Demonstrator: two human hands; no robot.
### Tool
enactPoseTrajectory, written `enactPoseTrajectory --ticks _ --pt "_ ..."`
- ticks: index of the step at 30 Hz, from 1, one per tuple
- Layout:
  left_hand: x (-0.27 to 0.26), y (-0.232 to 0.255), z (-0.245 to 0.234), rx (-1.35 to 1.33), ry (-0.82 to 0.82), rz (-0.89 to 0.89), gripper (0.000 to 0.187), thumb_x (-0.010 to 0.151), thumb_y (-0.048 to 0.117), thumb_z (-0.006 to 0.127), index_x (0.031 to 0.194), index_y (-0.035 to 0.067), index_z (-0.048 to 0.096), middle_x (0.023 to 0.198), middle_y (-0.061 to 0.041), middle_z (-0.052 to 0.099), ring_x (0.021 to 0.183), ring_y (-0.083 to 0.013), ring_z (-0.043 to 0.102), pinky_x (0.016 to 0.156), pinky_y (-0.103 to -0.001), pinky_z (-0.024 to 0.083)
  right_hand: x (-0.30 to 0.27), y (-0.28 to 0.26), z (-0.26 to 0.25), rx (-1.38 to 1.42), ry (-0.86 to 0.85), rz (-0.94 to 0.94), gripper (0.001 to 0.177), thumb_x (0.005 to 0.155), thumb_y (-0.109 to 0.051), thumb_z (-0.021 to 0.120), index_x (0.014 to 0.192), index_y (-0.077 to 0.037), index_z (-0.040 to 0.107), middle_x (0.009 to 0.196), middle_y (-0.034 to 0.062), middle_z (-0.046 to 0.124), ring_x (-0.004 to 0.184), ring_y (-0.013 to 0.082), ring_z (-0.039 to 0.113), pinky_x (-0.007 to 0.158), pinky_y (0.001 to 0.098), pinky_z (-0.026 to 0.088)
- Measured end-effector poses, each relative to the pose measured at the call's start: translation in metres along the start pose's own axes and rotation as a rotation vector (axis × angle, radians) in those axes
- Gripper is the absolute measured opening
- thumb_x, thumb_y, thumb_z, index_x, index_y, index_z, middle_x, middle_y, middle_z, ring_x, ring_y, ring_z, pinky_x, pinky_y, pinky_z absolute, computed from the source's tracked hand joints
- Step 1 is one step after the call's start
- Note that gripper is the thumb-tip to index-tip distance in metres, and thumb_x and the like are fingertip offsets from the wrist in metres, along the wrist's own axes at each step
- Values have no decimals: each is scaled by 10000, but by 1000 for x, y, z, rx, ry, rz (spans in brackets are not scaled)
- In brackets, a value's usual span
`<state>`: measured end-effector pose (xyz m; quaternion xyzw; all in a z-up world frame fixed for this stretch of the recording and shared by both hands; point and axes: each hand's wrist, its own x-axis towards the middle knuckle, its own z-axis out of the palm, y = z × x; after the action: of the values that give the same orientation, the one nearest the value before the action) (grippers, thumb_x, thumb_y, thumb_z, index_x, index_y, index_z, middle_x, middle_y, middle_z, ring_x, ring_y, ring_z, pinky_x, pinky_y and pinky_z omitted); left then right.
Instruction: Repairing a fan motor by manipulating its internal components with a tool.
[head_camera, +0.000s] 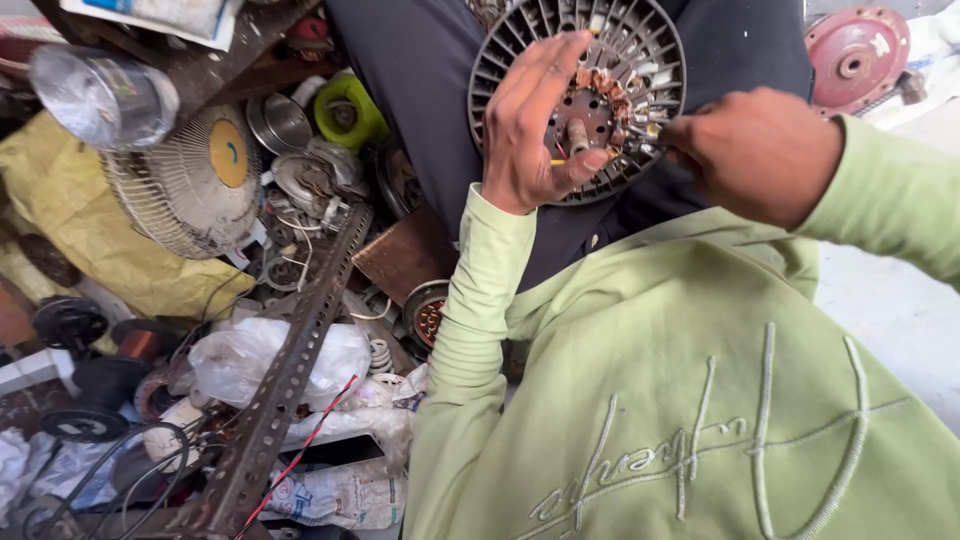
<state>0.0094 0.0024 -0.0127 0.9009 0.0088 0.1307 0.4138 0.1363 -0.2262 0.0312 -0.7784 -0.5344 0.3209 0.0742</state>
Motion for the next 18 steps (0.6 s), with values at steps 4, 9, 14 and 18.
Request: enactPoseTrajectory --ticks 4,9,14,18 --pt "2 0 1 -63 55 -21 994 938 837 442 1493 14 503 1393 -203 660 1298 -387 626 1137 -434 508 -5 -1 6 35 75 -58 195 914 -221 645 1031 -73 694 841 117 706 706 367 674 611 479 540" --pt "0 -1 6 -67 58 8 1025 923 849 450 1484 -8 498 1356 -182 678 1268 -374 659 1131 -440 527 -11 10 32 216 200 10 286 950 -324 730 1023 -48 726 857 150 691 798 364 675 749 458 555" --pt "-2 -5 11 -25 79 24 1010 907 843 462 1466 3 516 1342 -188 686 1284 -380 641 1144 -459 510 10 32 23 434 -261 232 463 822 -400 843 1127 -61 766 955 168 779 819 288 737 780 379 572" --pt "-1 -6 13 -15 83 29 991 921 829 469 1461 0 512 1319 -191 693 1272 -376 648 1156 -467 497 25 45 44 896 -612 262 481 726 -280 840 1170 -113 765 1033 55 832 969 163 760 914 303 568"
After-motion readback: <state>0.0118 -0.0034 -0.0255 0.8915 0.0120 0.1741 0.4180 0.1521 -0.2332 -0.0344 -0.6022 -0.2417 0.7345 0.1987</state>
